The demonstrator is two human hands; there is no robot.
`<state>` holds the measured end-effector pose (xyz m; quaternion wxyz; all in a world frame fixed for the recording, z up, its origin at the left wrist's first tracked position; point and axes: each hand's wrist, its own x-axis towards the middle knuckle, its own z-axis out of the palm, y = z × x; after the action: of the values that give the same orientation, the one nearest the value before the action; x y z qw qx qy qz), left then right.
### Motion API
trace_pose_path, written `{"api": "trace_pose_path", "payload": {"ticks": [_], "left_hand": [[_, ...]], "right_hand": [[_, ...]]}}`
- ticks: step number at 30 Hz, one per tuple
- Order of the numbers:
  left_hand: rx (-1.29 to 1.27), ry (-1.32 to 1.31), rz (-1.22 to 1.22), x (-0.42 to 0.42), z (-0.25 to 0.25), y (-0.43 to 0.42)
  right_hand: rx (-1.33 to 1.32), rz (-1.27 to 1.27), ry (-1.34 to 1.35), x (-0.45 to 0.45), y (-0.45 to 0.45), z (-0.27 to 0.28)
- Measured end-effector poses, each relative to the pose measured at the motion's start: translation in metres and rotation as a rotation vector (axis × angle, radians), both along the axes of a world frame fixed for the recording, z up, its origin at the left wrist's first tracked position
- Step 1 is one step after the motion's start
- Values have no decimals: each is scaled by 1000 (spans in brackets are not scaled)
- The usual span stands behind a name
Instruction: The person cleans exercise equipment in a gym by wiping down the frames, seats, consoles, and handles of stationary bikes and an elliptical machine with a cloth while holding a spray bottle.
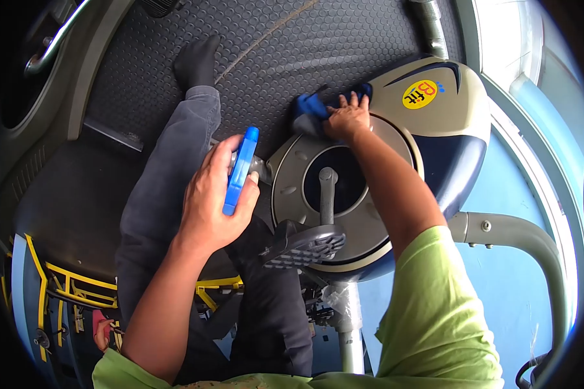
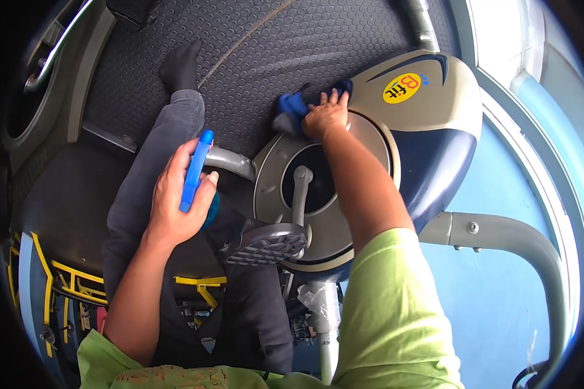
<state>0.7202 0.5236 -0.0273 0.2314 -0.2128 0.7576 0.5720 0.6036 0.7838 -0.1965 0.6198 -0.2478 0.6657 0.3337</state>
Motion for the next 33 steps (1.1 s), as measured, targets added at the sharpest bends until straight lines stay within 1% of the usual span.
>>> {"api": "trace_pose_path", "payload": {"ticks": [2, 4, 5, 6, 8, 10, 11, 13, 15, 16, 17, 19, 20, 21, 22, 24, 26, 27, 29, 30, 31, 33], "left_hand": [[-5, 15, -4, -3, 0, 3], [17, -21, -28, -7, 2, 5], [53, -37, -10, -8, 2, 5], [120, -157, 79, -15, 7, 7], [89, -63, 72, -9, 0, 8], [78, -61, 58, -12, 1, 10], [55, -49, 28, -14, 2, 10], [52, -43, 28, -19, 3, 10], [49, -29, 29, -23, 3, 10], [66, -52, 39, -25, 4, 10], [84, -78, 47, -26, 5, 11], [67, -34, 38, -26, 5, 12], [37, 5, 24, -26, 4, 12], [44, 13, 22, -26, 3, 11], [60, -20, 21, -25, 3, 9], [67, -68, 30, -19, 2, 6], [57, -39, 48, -16, 0, 11], [98, -46, 60, -14, 0, 11], [89, -16, 33, -10, 0, 14], [67, 16, 12, -10, 1, 14], [96, -19, 15, -11, 3, 13], [103, 3, 42, -11, 4, 13]], "right_hand": [[58, 4, -43, -7, -7, -6], [99, -23, 88, -51, 13, -15], [143, 11, 219, -87, 29, -10], [139, -30, 375, -125, 47, -2], [252, -40, 609, -199, 76, 22], [336, -301, 777, -242, 85, 46], [339, -287, 781, -250, 96, 47], [361, -286, 723, -256, 124, 29], [445, -192, 599, -238, 65, 57], [414, -57, 507, -221, 63, 48], [343, 20, 410, -206, 59, 43], [319, 34, 217, -163, 38, 35], [301, 52, 160, -137, 43, 19], [317, 64, 90, -111, 43, 13], [302, 66, 28, -100, 7, 58], [170, 40, 164, -111, 28, 82], [211, 7, 457, -155, 48, 100], [241, -117, 625, -176, 60, 109], [179, -121, 559, -222, 192, 63], [176, -124, 542, -215, 187, 80], [174, -128, 524, -208, 180, 98], [212, -220, 606, -133, 72, 177]]}}
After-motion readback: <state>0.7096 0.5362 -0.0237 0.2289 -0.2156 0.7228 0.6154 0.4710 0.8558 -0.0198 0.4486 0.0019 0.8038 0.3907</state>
